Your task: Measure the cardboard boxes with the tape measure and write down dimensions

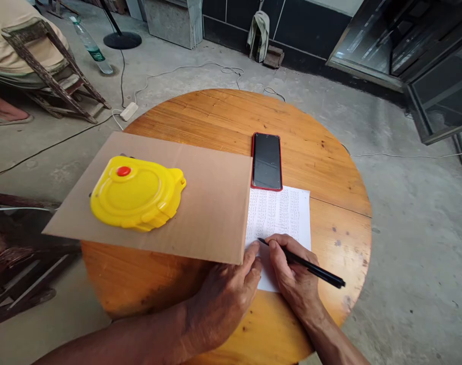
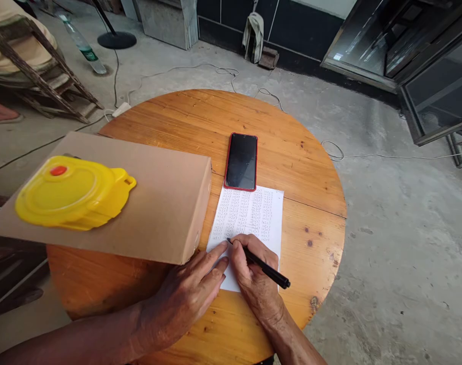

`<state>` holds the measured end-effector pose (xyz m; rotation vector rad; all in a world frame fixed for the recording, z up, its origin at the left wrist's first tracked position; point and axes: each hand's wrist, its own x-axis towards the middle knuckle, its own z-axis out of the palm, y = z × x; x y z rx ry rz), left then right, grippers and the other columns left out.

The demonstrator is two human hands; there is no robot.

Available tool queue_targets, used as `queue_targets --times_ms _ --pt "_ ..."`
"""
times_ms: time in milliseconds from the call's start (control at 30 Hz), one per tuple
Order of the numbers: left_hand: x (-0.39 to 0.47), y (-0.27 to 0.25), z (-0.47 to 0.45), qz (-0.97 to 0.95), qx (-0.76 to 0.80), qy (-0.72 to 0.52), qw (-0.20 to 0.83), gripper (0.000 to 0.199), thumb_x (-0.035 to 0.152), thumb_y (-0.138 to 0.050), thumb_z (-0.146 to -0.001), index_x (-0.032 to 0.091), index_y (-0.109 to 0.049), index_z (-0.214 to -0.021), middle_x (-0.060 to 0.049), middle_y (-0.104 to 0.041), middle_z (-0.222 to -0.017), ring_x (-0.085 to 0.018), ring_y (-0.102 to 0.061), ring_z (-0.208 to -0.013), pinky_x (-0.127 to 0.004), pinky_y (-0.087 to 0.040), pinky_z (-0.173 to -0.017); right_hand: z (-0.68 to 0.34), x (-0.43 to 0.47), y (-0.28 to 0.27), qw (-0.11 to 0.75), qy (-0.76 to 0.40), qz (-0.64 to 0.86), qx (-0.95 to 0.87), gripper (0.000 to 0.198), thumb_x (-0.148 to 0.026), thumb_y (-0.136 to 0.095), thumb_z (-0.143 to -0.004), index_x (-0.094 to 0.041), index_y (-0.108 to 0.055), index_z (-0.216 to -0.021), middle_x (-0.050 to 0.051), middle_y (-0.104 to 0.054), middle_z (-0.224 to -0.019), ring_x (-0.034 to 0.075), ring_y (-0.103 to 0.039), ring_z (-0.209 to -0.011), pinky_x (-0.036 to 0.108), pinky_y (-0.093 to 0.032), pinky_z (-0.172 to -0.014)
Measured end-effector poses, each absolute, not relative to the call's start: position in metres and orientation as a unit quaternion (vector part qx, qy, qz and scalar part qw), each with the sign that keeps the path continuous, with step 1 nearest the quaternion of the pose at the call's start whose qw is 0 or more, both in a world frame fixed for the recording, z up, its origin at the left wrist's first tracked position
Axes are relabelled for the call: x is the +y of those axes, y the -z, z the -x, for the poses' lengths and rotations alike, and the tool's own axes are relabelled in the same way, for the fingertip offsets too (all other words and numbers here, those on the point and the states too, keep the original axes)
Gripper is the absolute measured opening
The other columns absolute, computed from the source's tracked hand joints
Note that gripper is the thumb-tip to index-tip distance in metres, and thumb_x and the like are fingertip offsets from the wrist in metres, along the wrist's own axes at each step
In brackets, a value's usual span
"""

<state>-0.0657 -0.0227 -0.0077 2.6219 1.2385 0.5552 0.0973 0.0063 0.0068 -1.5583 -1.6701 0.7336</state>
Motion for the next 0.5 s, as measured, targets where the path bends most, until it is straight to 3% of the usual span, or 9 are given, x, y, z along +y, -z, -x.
queue_targets --times_ms 500 --pt "-0.0256 0.0092 0.0674 -0.887 0.417 -0.174 0.097 0.041 0.004 -0.046 -0.088 0.005 -0.053 -0.128 -0.019 -0.052 -0.139 -0.029 -0.061 -0.114 -0.039 -0.057 -0.089 -0.0955 0.0072 -0.0071 0.359 -0.265 0.604 -0.660 0.018 -0.021 -0.052 -0.091 -0.020 -0.065 -0.077 -0.002 -0.066 -0.067 0.012 -0.059 -0.057 0.023 -0.048 -0.057"
